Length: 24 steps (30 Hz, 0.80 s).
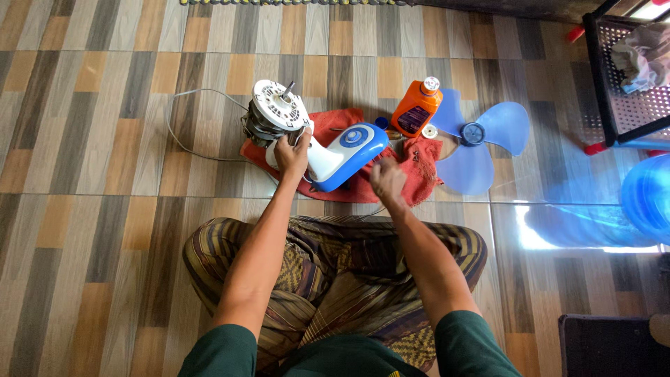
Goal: The person disassembles a small electric fan motor, removes the outer casing, and uses a screwdriver to loosen and remove screws from the motor housing. The person then separates the motor components and inspects the internal parts.
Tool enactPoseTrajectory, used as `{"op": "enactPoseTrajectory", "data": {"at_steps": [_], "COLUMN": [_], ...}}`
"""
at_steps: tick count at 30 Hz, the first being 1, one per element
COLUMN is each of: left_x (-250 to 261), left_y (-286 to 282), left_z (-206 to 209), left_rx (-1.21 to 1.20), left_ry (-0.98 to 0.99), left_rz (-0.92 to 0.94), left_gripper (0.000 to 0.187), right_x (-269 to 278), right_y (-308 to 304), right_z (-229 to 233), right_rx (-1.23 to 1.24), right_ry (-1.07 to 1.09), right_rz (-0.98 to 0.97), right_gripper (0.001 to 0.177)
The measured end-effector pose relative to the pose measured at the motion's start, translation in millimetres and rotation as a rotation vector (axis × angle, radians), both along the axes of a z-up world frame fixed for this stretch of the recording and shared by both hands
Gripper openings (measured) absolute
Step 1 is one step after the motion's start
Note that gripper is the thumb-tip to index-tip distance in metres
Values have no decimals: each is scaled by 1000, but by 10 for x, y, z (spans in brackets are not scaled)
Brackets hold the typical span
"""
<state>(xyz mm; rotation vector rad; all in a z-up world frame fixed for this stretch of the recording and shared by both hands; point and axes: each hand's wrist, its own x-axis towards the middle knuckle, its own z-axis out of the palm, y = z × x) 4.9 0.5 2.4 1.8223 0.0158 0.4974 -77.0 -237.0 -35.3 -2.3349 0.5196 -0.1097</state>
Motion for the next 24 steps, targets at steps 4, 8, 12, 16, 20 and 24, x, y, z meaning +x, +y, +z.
{"op": "enactPoseTrajectory", "data": {"at_steps": [4, 8, 12, 16, 20, 24], "left_x": [-10, -74, -44, -18, -41, -39], "left_y": [14, 39, 103, 127, 137, 137], "left_z": [-12, -62, -78, -76, -45, -3], "left_rx": [85, 75, 59, 93, 88, 105], "left_ry": [89, 80, 119, 121, 92, 67], "left_rz": [43, 40, 6, 47, 46, 32], "left_gripper": [47, 48, 46, 46, 48, 49], "right_x": [-52, -2, 96, 86, 6, 84], "right_y": [305, 556, 602, 529, 339, 70], "right_z": [-130, -204, -209, -172, -81, 132], "right_rx": [-168, -107, -76, 15, 1, -230], "right_ry": [-191, 91, 126, 182, 246, 503], "right_rz": [308, 268, 214, 194, 302, 398], "right_gripper": [32, 43, 43, 47, 55, 74]}}
